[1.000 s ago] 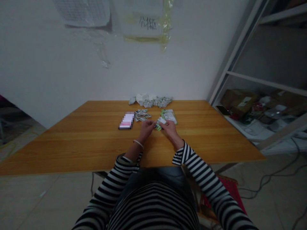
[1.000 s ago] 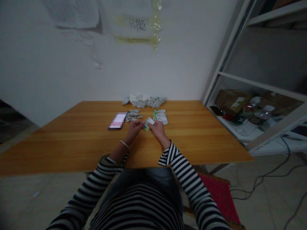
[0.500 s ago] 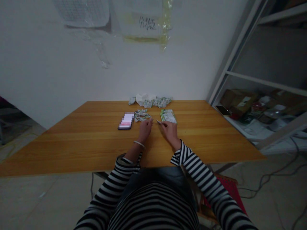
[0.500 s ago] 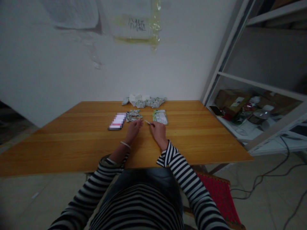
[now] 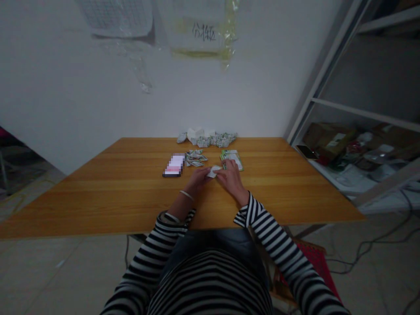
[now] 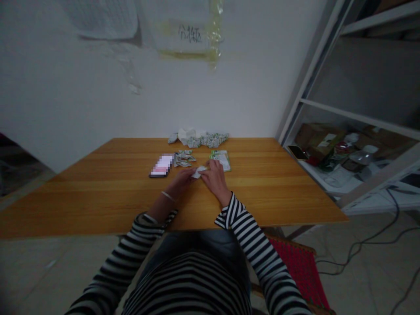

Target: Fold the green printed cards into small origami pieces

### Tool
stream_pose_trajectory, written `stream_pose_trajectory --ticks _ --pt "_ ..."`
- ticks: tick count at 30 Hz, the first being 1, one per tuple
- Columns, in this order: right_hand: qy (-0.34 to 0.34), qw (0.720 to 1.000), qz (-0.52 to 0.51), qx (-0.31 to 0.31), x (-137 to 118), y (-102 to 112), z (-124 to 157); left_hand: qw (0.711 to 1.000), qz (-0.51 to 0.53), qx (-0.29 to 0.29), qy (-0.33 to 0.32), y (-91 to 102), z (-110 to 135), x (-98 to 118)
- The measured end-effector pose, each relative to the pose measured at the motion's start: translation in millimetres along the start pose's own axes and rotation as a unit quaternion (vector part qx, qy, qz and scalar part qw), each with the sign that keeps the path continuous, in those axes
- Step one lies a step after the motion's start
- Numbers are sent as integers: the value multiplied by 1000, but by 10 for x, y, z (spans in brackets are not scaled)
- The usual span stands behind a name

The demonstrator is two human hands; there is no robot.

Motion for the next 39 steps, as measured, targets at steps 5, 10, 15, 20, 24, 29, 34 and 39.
stream_pose_trajectory --ticks 5,10,15,20,24,29,34,39 --pt "-40 993 -107 21 142 -84 -37 998 46 -40 0 -91 21 -4" --pt "-99 976 -173 88 392 -224 -73 992 92 -86 -31 -200 89 94" --pt "-137 956 -232 113 526 -308 -68 983 116 -128 -55 -316 124 157" --pt "-142 947 -262 122 529 -262 -72 978 101 -169 -62 -426 170 198" --pt "-156 940 -274 132 534 -235 -69 978 76 -186 -64 -480 199 207" --pt "-175 931 -289 139 536 -254 -53 983 61 -159 -72 -456 162 160" --pt "-191 920 -305 152 532 -295 -34 989 55 -111 -81 -394 96 102" --pt "-191 916 -315 160 501 -310 -35 992 57 -69 -86 -349 73 76"
Point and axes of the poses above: each hand's wrist, its own z-axis away from the middle knuckle, its own y-axis out of the back of the hand, x = y × z, the point moved 6 cm from there along -z, towards the middle knuckle, and after that the axes turned 7 degrees about -x, right-handed, at the moved point
